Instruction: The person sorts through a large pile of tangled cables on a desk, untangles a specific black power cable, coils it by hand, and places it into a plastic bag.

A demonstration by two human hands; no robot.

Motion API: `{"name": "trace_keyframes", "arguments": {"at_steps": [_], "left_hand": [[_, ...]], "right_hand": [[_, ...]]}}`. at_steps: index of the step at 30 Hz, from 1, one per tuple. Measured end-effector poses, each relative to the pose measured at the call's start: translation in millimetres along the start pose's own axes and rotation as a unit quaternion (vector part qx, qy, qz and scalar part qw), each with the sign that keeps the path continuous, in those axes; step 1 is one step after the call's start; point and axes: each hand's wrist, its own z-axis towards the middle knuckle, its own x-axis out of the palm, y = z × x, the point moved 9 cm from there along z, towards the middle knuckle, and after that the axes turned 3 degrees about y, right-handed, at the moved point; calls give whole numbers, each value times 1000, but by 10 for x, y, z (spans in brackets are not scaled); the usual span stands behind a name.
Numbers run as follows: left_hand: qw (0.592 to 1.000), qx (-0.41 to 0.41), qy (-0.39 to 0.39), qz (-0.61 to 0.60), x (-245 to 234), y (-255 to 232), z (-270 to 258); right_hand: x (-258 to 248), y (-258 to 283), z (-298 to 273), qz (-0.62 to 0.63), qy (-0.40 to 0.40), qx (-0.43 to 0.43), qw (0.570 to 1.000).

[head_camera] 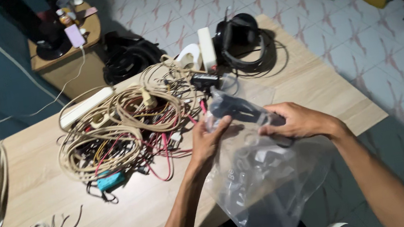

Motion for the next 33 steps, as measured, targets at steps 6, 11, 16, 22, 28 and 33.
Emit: {"name": "trace_keyframes", "arguments": {"at_steps": [6, 11, 16, 22, 28, 33], "left_hand": [[977, -54, 81, 191, 393, 214, 497], [886, -175, 213, 373, 508, 356, 665], [791, 105, -71, 598, 472, -168, 1008], [766, 236, 71, 593, 1290, 642, 857], [720, 146, 168, 658, 1398, 1329, 668], [712, 141, 181, 664, 1118, 1197, 531]], "right_hand": [[-312, -591, -207, 56, -50, -8, 997], [-873, -1511, -562, 124, -164, 82, 975], [-1114, -2279, -800, 249, -286, 136, 915], [-1187, -2770, -631, 221, -324, 209, 896], [-1344, -3051, -249, 231, -326, 215, 891], [-1481, -3035, -227, -21, -385, 251, 888]]}}
